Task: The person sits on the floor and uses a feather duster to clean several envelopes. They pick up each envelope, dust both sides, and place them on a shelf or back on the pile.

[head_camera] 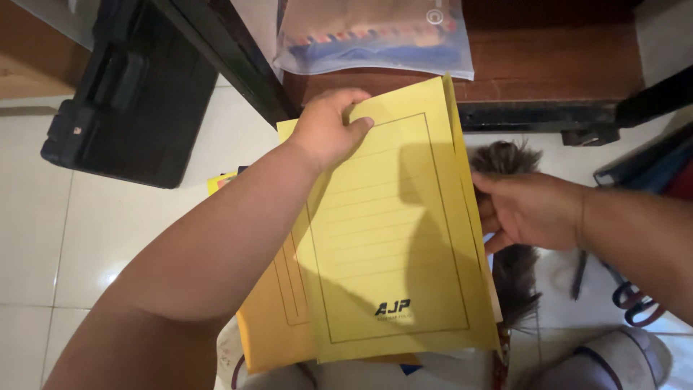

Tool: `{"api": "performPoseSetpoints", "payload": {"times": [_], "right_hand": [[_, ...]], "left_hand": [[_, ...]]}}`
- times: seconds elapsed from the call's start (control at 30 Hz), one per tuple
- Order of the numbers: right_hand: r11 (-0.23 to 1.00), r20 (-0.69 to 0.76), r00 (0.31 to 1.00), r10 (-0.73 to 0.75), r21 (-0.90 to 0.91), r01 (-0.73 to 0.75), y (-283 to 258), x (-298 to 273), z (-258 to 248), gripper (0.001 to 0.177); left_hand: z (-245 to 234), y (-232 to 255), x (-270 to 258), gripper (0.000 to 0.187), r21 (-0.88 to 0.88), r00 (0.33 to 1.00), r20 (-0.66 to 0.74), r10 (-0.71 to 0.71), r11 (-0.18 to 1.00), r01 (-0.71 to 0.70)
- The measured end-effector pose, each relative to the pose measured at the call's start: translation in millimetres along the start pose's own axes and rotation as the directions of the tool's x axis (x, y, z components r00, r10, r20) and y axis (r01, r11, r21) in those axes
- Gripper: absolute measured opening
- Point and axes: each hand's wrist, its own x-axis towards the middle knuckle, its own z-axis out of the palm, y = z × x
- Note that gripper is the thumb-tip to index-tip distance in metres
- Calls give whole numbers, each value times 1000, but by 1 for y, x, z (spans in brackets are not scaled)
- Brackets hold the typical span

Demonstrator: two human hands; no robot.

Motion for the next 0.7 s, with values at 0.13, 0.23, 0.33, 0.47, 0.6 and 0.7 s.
{"api": "performPoseSetpoints", "payload": {"times": [0.13,0.23,0.33,0.47,0.6,0.7], "right_hand": [[993,6,994,-110,42,110,10,-14,9,68],[979,-37,989,-141,143,145,17,-20,19,61],[981,-176,971,-165,70,179,27,-18,25,35],[973,-248,941,-231,-58,223,42,-11,28,35],[957,-338,899,-278,-177,230,53,-7,40,43],[931,-377,862,-338,-268,248,61,-5,52,41]], "left_hand": [[-6,0,-5,16,-116,996,-87,31,992,-41],[-16,-2,-6,14,-461,996,-25,-90,885,68],[-35,-16,-6,23,-760,990,35,-137,640,115],[-60,-41,-13,21,-940,999,-45,25,337,-51],[-61,-41,-15,7,-958,985,33,-168,277,79],[-40,-13,-22,46,-808,983,-49,-179,586,66]]}}
